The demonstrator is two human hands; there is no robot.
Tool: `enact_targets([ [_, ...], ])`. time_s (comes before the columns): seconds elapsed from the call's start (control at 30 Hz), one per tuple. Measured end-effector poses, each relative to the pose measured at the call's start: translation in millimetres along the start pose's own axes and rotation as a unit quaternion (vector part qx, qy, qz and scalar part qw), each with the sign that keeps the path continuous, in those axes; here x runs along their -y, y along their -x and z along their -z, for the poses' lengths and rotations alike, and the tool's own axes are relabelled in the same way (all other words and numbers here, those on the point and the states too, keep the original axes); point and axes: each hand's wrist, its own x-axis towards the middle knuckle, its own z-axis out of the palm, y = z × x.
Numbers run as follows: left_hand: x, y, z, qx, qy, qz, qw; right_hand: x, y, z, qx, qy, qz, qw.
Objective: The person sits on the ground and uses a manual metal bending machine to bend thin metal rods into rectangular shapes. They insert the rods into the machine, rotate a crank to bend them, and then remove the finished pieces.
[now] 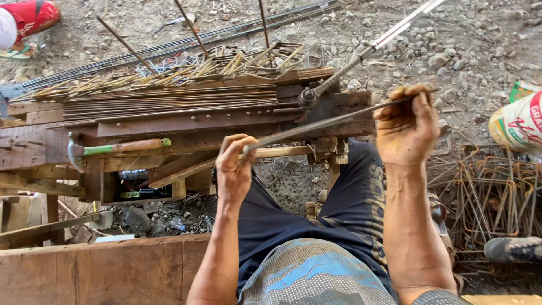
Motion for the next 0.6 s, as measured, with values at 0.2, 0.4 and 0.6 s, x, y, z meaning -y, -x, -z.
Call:
enact_targets([
  [0.2, -1.9, -7.2, 3.0, -0.033, -0.063, -0.079, 0.994, -10.0, 5.9, 12.5, 0.022, 0.003, -0.025, 0.999],
  [0.4, 2.7, -11.8, 4.8, -0.039, -0.090, -0.081, 0.992, -13.8, 9.2, 10.6, 0.021, 0.008, -0.029, 0.999],
  [0.6, 1.5, -42.7, 12.9, -0.036, -0.130, -0.083, 0.987, -40.5, -20.4, 6.4, 0.002, 0.036, -0.045, 0.998],
])
